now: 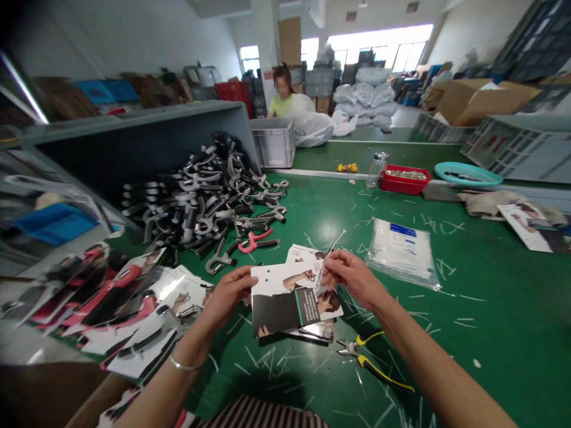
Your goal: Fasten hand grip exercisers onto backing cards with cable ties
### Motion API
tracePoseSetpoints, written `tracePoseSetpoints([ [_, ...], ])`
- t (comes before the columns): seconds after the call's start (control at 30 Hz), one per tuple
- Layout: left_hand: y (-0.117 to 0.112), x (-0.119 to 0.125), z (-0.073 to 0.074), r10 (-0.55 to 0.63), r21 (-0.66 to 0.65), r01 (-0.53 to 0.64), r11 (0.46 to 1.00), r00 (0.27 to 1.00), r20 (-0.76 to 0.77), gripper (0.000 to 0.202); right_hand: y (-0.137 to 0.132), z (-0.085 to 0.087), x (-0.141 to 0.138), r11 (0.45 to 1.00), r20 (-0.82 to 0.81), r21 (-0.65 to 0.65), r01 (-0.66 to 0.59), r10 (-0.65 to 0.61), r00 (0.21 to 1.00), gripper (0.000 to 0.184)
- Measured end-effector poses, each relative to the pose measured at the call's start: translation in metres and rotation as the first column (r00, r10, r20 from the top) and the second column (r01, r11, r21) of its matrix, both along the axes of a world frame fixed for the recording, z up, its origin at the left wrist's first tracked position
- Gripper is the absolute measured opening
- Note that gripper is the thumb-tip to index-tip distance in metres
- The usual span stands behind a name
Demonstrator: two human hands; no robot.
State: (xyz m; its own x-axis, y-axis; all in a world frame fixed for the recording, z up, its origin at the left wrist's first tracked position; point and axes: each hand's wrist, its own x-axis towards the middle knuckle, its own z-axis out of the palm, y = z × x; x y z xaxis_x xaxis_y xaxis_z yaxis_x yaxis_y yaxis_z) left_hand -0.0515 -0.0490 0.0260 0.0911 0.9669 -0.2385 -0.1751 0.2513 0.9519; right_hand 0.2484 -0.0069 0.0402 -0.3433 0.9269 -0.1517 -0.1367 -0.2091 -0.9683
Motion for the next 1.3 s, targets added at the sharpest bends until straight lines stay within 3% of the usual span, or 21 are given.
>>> tracePoseSetpoints([
  [0.13, 0.007, -0.015, -0.010, 0.009, -0.017, -0.009, 1.000, 1.000, 0.007, 0.022, 0.000, 0.005, -0.058, 0.972, 0.053, 0.233, 0.042, -0.056, 0.997, 0.029],
  [0.3, 0.003, -0.019, -0.040, 0.021, -0.081, -0.013, 0.997, 0.995, 0.093, 0.030, -0.003, -0.019, -0.114, 0.949, 0.234, 0.312, -0.038, -0.038, 0.971, 0.030],
  [0.43, 0.000, -0.018, -0.068, 0.141, -0.031, -0.138, 0.990, 0.960, 0.241, 0.038, -0.001, -0.038, -0.123, 0.919, 0.331, 0.391, -0.050, -0.090, 0.939, 0.027],
  [0.57, 0.000, -0.015, -0.084, 0.184, -0.010, -0.185, 0.983, 0.968, 0.171, 0.036, -0.001, -0.044, -0.120, 0.885, 0.392, 0.457, -0.089, -0.110, 0.913, 0.023],
  [0.7, 0.005, -0.010, -0.085, 0.105, 0.048, -0.112, 0.993, 0.987, 0.118, 0.043, -0.002, -0.047, -0.119, 0.845, 0.438, 0.518, -0.133, -0.129, 0.890, 0.020],
  [0.93, 0.013, -0.004, -0.082, 0.133, 0.080, -0.143, 0.986, 0.983, 0.125, 0.050, -0.002, -0.051, -0.118, 0.814, 0.446, 0.569, -0.115, -0.188, 0.875, 0.019],
  [1.07, 0.015, -0.003, -0.081, 0.105, 0.086, -0.118, 0.989, 0.984, 0.141, 0.047, 0.003, -0.053, -0.121, 0.689, 0.567, 0.662, -0.295, -0.203, 0.799, 0.013],
  [1.13, 0.014, -0.003, -0.080, 0.128, 0.087, -0.140, 0.986, 0.984, 0.126, 0.042, 0.005, -0.052, -0.122, 0.655, 0.595, 0.668, -0.354, -0.183, 0.783, 0.011],
  [1.23, 0.005, -0.006, -0.077, 0.179, 0.052, -0.177, 0.983, 0.983, -0.043, 0.028, 0.008, -0.048, -0.121, 0.699, 0.559, 0.647, -0.304, -0.163, 0.813, 0.011],
  [1.3, -0.006, -0.010, -0.074, 0.147, 0.009, -0.149, 0.989, 0.965, -0.218, 0.017, 0.008, -0.046, -0.119, 0.731, 0.522, 0.633, -0.254, -0.162, 0.837, 0.011],
])
